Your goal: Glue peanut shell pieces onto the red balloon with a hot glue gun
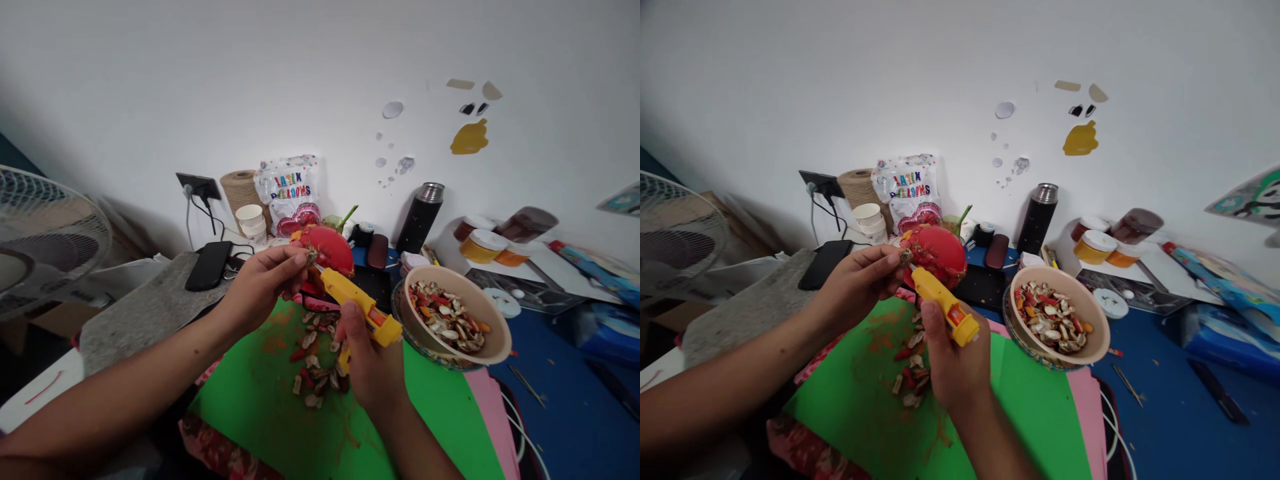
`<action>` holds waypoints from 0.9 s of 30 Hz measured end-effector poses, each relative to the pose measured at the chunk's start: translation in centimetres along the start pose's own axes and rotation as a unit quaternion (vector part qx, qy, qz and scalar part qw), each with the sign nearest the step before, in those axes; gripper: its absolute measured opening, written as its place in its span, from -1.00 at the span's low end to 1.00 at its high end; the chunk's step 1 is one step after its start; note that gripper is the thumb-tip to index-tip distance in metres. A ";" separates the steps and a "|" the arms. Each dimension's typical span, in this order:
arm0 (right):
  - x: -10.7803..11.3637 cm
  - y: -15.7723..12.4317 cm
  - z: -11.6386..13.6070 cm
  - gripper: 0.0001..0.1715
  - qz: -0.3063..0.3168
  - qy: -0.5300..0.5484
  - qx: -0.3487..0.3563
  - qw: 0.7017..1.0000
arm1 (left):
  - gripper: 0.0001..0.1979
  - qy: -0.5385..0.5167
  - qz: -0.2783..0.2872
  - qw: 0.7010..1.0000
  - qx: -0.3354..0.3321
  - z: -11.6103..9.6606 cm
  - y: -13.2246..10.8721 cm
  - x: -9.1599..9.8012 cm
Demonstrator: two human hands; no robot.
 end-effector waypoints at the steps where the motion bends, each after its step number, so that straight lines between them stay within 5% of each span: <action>1: 0.0 0.0 0.0 -0.20 0.000 -0.003 0.003 1.000 | -0.52 0.000 0.000 1.000 0.001 0.0 0.0 0.0; 27: -0.2 -0.2 -0.8 -0.17 0.014 -0.027 -0.015 0.999 | -0.48 -0.028 -0.004 0.999 0.018 0.4 0.1 0.0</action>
Point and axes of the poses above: each hand's wrist, its own y-axis towards the middle knuckle, its own x-axis out of the back of the hand, z = x × y, the point moved 9 cm from there along y, towards the middle knuckle, and after that the axes turned 10 degrees about x, right-handed, at the moved point
